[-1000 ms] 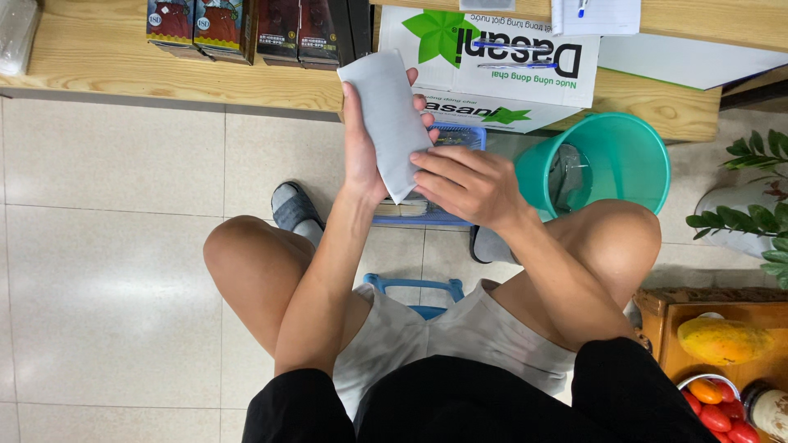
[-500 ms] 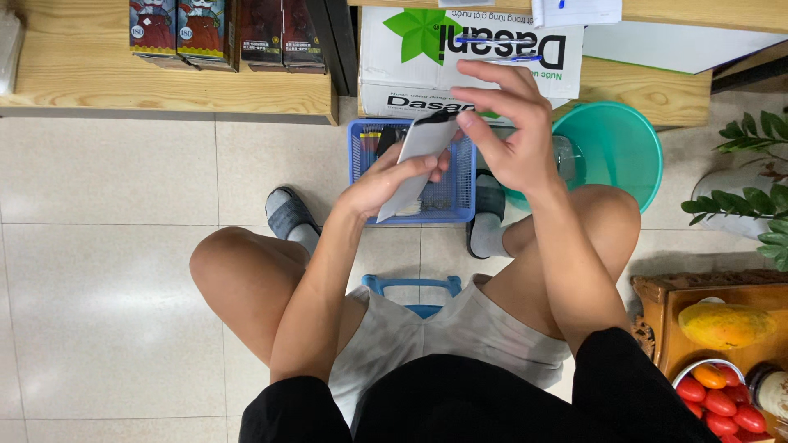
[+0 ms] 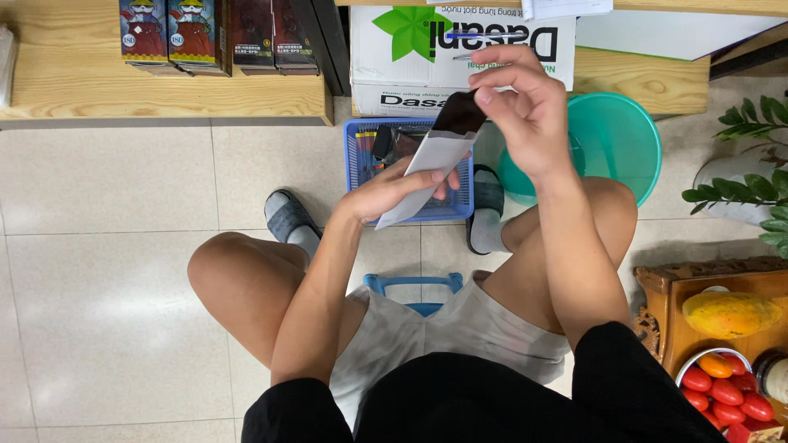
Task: The person picks up a packaged screen protector, wipes the packaging with a cloth, removes the protector from the box and its sleeve, and cleans the surface of a mobile phone.
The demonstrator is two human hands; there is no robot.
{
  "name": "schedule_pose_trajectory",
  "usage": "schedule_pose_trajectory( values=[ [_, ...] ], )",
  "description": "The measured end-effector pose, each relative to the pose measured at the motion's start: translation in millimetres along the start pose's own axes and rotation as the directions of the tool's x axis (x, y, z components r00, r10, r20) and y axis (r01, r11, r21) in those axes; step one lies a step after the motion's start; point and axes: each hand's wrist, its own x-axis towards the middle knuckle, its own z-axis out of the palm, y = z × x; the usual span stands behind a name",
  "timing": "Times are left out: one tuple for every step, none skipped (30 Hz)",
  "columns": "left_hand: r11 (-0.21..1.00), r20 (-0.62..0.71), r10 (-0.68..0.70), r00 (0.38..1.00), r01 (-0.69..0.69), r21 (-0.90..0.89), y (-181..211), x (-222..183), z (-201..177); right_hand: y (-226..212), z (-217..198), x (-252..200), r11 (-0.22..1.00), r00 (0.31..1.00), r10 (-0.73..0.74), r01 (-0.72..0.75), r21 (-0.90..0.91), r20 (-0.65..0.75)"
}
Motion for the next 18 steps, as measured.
schedule_pose_trajectory(
  values=[
    [1.0, 0.001, 0.004, 1.0, -0.004, 0.002, 1, -1, 2, 1, 1, 0, 1.0, 1.0, -0.004, 0.004, -0.003, 0.0],
    [0.998, 0.01, -0.065, 0.998, 0.065, 0.012, 3, -3, 4, 2, 2, 1, 0.999, 0.997, -0.033, 0.032, -0.008, -0.063],
    [0.991, 0.019, -0.13, 0.991, 0.13, 0.024, 6, -2, 5, 2, 1, 4, 0.998, 0.99, -0.066, 0.064, -0.018, -0.126],
    [0.992, 0.021, -0.122, 0.992, 0.121, 0.028, 6, 1, 3, 8, -3, 5, 0.997, 0.989, -0.073, 0.071, -0.024, -0.125],
    [0.986, 0.027, -0.157, 0.987, 0.158, -0.052, 4, 1, 5, 14, -5, 3, 1.0, 0.978, -0.012, 0.008, -0.022, -0.207],
    [0.972, 0.037, -0.191, 0.981, 0.194, -0.132, 1, 2, 6, 20, -8, 1, 0.998, 0.957, 0.047, -0.054, -0.015, -0.287],
    [0.971, 0.037, -0.194, 0.98, 0.197, -0.132, -10, 3, 2, 22, -8, 0, 0.998, 0.956, 0.05, -0.056, -0.013, -0.288],
    [0.979, -0.087, -0.203, 0.975, 0.201, -0.025, -20, 4, -2, 24, -8, 0, 0.998, 0.957, 0.061, -0.064, -0.001, -0.285],
    [0.973, -0.209, -0.196, 0.958, 0.217, 0.082, -31, 5, -6, 26, -8, 0, 0.997, 0.957, 0.071, -0.071, 0.011, -0.281],
    [0.972, -0.209, -0.198, 0.958, 0.219, 0.083, -26, 4, -7, 25, -7, 0, 0.997, 0.957, 0.072, -0.071, 0.013, -0.282],
    [0.972, -0.234, -0.178, 0.956, 0.208, 0.11, -22, 3, -7, 23, -6, 0, 0.997, 0.955, 0.079, -0.076, 0.021, -0.288],
    [0.971, -0.258, -0.157, 0.953, 0.197, 0.137, -18, 2, -7, 21, -5, 0, 0.996, 0.952, 0.085, -0.08, 0.029, -0.293],
    [0.971, -0.256, -0.159, 0.954, 0.198, 0.136, -19, 2, -7, 22, -7, 0, 0.996, 0.952, 0.087, -0.082, 0.029, -0.295],
    [0.973, -0.234, -0.142, 0.962, 0.179, 0.144, -21, 1, -7, 23, -8, 1, 0.997, 0.929, 0.069, -0.07, 0.01, -0.364],
    [0.975, -0.212, -0.126, 0.969, 0.16, 0.152, -22, 1, -7, 24, -9, 2, 0.998, 0.901, 0.049, -0.059, -0.009, -0.431],
    [0.975, -0.211, -0.128, 0.969, 0.162, 0.152, -20, 0, -6, 20, -8, 3, 0.998, 0.9, 0.051, -0.061, -0.009, -0.432],
    [0.974, -0.21, -0.166, 0.964, 0.194, 0.121, -18, -1, -5, 16, -8, 4, 0.993, 0.903, 0.074, -0.026, 0.117, -0.423],
    [0.97, -0.208, -0.204, 0.957, 0.226, 0.09, -15, -1, -4, 11, -8, 6, 0.971, 0.906, 0.095, 0.007, 0.241, -0.411]
  ],
)
